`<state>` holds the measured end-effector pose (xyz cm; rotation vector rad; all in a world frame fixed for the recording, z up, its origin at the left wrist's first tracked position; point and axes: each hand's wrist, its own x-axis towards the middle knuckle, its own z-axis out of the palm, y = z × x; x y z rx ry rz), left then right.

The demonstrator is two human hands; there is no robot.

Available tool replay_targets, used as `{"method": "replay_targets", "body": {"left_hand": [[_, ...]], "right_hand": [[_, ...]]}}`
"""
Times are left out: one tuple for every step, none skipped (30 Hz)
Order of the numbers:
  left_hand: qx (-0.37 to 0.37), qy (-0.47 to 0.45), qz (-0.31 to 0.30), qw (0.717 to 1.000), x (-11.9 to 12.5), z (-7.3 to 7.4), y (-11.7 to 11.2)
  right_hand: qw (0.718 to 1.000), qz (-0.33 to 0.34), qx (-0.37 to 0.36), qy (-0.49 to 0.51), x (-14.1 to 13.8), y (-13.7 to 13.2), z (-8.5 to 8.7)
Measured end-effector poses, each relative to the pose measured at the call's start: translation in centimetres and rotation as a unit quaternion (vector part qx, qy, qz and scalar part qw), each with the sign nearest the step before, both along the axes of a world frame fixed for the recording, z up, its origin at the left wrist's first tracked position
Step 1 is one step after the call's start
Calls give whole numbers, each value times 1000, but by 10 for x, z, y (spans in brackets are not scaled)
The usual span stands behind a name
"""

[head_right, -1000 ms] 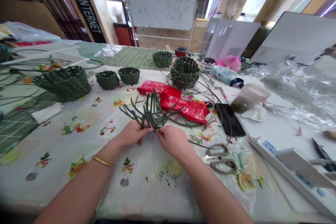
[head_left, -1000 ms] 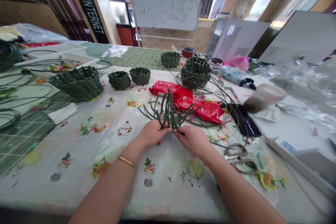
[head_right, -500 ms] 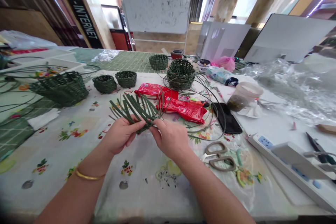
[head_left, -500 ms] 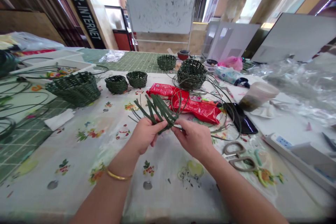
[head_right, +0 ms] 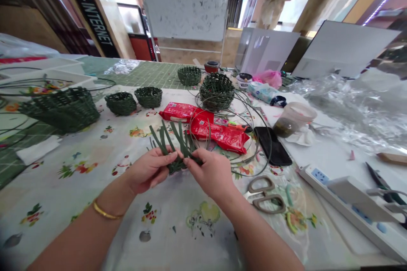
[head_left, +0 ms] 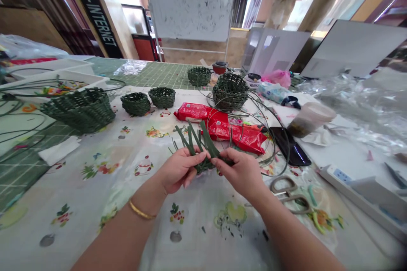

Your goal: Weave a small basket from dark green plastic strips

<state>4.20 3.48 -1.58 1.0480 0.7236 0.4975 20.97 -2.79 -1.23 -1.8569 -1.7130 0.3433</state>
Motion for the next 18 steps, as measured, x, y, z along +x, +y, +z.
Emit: {"method": "replay_targets", "body": {"left_hand": [[1, 3, 5, 1000, 0, -1, 0], [1, 7, 9, 1000, 1, -1, 0], [1, 13, 13, 1000, 1, -1, 0], [1, 20, 16, 1000, 0, -1, 0], [1, 29, 18, 999, 0, -1, 0], [2, 37, 17, 999, 0, -1, -1], [3, 44, 14, 999, 0, -1, -1], [9, 49, 9, 999, 0, -1, -2], [19, 52, 3, 998, 0, -1, -2], [32, 57, -3, 998, -1, -1, -3], [47, 64, -8, 997, -1, -2, -4], [63, 75, -11, 995, -1, -2, -4], [78, 90, -8, 993, -1, -2, -5], [90, 105, -1, 990, 0, -3, -6], [101, 119, 11, 988, 1, -3, -8], [111, 130, 27, 985, 3, -3, -9], [122, 140, 45, 982, 5, -3, -10], [134, 148, 61, 978, 6, -3, -11]], "right_hand": [[1000, -1, -8, 29, 1, 2, -2], [998, 2, -17, 64, 2, 4, -4], [994, 10, -30, 107, 3, 6, -6], [987, 24, -46, 154, 5, 8, -8], [977, 41, -63, 200, 7, 10, -9], [966, 60, -80, 239, 8, 11, -10], [956, 76, -96, 268, 10, 11, -10], [949, 88, -108, 283, 11, 11, -10], [946, 95, -118, 286, 11, 11, -9], [947, 97, -122, 280, 11, 10, -8], [950, 94, -124, 270, 11, 8, -7], [954, 90, -123, 259, 10, 7, -7], [957, 87, -121, 250, 9, 7, -6], [958, 86, -119, 247, 9, 6, -6], [957, 86, -118, 252, 8, 6, -6], [953, 87, -120, 264, 8, 6, -6], [948, 87, -124, 281, 9, 7, -6], [942, 85, -130, 299, 9, 8, -6]]}}
